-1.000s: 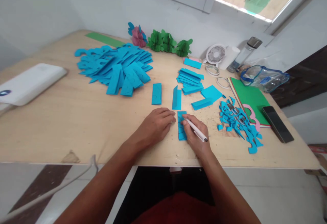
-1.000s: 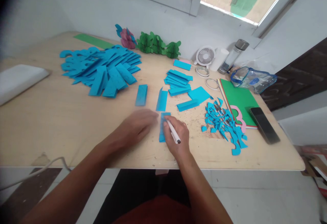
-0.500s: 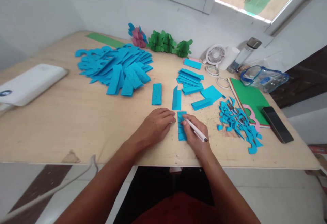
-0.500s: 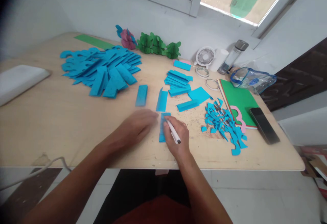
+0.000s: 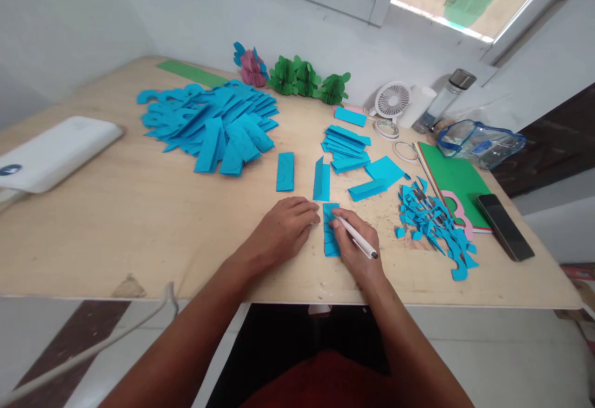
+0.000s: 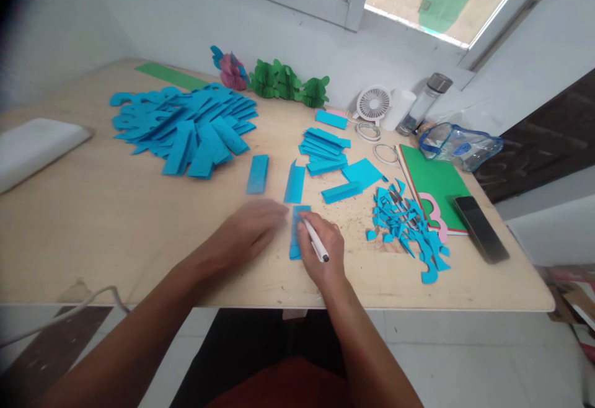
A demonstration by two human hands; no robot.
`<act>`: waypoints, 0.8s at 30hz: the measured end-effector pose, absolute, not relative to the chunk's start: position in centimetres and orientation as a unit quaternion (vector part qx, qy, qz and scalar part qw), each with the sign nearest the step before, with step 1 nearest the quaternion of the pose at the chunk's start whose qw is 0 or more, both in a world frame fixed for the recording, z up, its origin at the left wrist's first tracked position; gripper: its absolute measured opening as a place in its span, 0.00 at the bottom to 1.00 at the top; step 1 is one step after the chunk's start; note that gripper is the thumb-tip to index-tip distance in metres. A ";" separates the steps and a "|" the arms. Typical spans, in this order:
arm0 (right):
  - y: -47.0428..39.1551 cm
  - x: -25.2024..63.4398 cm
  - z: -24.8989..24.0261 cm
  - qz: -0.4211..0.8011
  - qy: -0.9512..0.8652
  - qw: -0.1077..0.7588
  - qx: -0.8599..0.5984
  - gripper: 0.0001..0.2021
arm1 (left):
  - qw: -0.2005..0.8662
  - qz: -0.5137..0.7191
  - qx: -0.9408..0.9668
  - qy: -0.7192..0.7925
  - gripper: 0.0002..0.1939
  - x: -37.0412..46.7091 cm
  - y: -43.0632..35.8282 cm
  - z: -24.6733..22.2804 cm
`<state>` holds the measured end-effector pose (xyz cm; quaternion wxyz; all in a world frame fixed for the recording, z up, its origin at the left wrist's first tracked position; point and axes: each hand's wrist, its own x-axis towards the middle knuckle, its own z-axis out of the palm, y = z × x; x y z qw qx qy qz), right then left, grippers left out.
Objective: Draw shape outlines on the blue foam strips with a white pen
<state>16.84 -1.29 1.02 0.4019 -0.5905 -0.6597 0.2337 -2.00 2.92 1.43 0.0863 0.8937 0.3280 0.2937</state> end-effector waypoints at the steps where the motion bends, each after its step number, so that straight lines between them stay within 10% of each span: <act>1: -1.3 16.8 1.0 0.235 -0.660 0.401 -0.591 0.11 | 0.089 0.295 0.894 0.326 0.13 -2.0 2.9 1.4; 24: -1.3 16.8 1.0 0.234 -0.657 0.405 -0.591 0.11 | 0.098 0.293 0.894 0.323 0.12 -2.1 2.9 1.2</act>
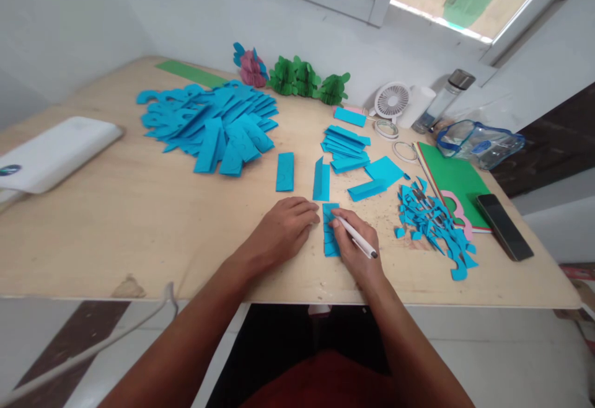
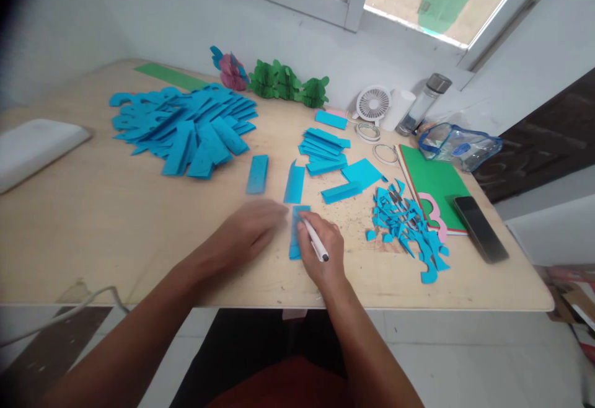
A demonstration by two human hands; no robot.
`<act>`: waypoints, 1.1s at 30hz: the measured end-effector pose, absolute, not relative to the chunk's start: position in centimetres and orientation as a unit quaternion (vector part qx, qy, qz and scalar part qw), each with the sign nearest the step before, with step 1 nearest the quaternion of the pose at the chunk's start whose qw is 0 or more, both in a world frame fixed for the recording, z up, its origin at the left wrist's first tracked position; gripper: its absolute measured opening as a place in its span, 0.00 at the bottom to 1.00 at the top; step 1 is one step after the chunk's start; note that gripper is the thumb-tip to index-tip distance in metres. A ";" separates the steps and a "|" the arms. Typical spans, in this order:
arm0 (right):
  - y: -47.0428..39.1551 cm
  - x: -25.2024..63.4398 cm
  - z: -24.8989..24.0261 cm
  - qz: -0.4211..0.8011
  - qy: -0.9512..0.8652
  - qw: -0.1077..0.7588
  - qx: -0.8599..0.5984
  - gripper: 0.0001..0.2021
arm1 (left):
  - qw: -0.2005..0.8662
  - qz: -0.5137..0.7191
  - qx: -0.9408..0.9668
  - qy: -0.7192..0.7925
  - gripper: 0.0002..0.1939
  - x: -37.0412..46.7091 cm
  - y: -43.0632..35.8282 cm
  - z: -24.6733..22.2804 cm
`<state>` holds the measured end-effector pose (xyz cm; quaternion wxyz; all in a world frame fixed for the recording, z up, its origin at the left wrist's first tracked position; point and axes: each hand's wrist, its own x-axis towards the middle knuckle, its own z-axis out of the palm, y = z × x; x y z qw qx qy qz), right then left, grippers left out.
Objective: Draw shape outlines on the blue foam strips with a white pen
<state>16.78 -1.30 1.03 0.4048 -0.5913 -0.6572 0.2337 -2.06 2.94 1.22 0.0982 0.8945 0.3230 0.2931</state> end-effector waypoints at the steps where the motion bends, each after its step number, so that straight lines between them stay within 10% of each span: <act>1: -1.3 16.8 1.0 0.235 -0.657 0.404 -0.592 0.11 | 0.097 0.294 0.894 0.323 0.12 -2.1 2.9 1.2; 33: -1.3 16.8 1.1 0.229 -0.661 0.399 -0.592 0.11 | 0.106 0.286 0.893 0.330 0.13 -2.0 2.9 1.6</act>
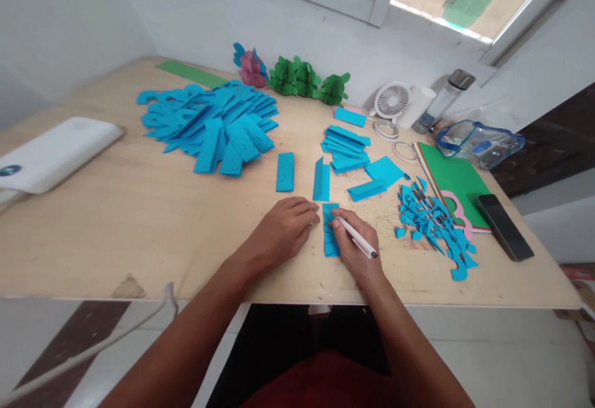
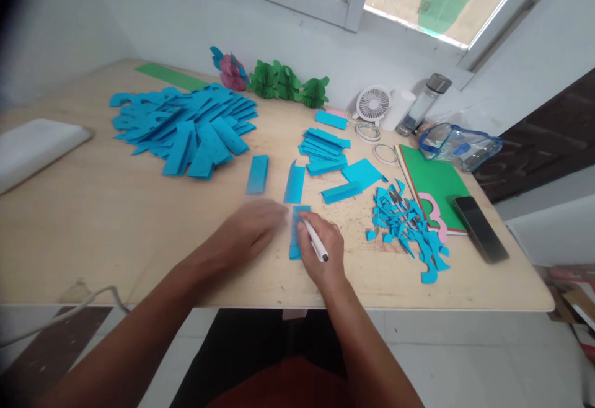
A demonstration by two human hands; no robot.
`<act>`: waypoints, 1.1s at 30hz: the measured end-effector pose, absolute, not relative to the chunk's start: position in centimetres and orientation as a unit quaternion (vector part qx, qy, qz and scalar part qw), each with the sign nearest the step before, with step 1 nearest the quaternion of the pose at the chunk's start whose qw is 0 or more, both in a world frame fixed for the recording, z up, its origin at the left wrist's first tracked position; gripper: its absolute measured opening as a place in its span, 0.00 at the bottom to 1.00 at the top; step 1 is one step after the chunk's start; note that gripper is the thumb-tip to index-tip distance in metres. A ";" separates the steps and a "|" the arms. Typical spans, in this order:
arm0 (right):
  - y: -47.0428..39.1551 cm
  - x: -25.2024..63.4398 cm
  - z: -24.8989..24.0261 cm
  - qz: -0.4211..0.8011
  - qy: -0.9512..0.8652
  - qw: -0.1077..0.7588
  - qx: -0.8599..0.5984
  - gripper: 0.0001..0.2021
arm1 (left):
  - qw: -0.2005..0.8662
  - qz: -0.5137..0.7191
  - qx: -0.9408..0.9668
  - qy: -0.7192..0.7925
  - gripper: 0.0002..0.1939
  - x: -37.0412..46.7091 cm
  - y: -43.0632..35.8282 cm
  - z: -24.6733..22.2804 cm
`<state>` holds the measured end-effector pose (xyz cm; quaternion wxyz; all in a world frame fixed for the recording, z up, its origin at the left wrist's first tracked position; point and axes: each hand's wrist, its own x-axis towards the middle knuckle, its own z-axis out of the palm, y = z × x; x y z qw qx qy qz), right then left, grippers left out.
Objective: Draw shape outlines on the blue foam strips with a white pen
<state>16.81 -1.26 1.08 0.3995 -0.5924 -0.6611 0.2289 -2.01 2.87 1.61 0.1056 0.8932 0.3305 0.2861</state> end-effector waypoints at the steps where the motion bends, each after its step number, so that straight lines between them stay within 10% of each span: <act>1: -1.3 16.8 1.1 0.227 -0.662 0.399 -0.592 0.11 | 0.108 0.285 0.893 0.331 0.13 -2.0 2.9 1.6; 33: -1.3 16.8 1.2 0.223 -0.666 0.397 -0.590 0.11 | 0.093 0.291 0.894 0.328 0.13 -2.1 2.9 1.4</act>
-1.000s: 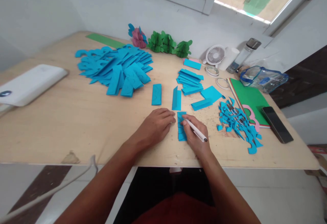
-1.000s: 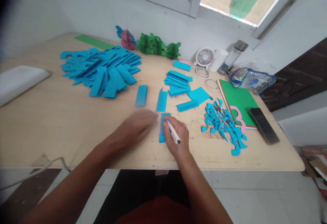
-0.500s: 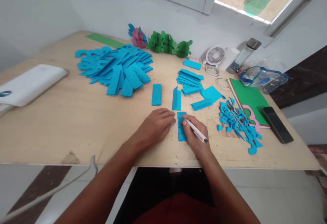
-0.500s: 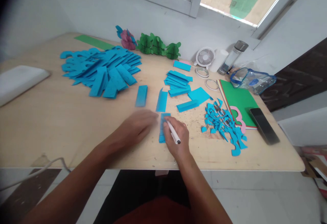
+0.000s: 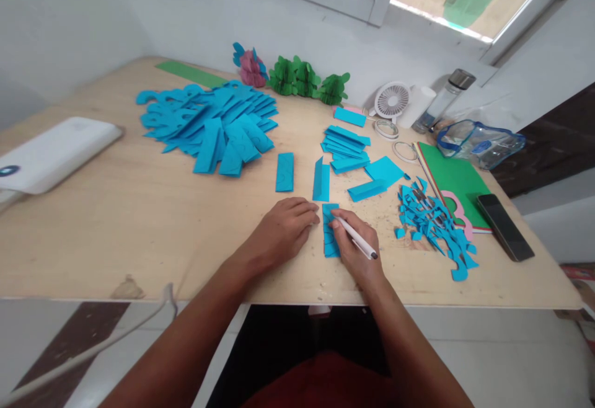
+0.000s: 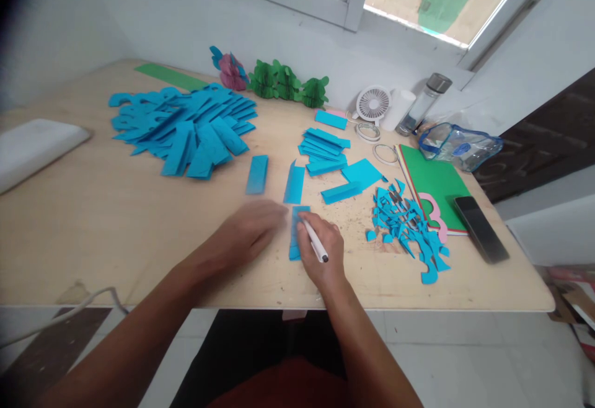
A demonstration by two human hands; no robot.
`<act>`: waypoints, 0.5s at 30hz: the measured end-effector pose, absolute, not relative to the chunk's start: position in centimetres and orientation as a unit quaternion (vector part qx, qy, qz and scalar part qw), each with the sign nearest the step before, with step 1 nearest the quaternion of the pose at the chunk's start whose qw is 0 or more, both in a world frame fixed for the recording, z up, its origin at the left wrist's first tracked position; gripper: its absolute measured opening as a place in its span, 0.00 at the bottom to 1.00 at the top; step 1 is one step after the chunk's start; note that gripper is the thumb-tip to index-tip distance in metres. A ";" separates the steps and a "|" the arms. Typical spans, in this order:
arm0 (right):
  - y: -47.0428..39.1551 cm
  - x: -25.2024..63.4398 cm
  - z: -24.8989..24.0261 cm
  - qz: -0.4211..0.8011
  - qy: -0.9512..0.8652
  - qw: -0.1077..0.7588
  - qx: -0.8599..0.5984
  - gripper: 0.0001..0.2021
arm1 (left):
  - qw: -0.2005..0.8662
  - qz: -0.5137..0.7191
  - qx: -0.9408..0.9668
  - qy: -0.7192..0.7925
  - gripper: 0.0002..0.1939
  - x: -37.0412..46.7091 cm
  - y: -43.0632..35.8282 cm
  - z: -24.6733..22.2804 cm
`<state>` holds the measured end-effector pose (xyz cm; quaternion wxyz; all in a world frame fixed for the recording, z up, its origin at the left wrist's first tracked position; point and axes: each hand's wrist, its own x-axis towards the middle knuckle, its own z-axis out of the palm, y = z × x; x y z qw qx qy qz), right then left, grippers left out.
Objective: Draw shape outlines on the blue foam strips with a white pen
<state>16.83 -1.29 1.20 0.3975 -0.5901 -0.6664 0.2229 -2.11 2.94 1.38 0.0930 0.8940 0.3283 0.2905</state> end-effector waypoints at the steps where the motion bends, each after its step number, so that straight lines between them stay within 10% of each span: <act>1: -1.3 16.8 1.2 0.222 -0.667 0.398 -0.590 0.11 | 0.092 0.291 0.894 0.327 0.13 -2.1 2.9 1.4; 15: -1.2 16.8 1.1 0.224 -0.665 0.400 -0.589 0.11 | 0.102 0.288 0.893 0.331 0.13 -2.0 2.9 1.5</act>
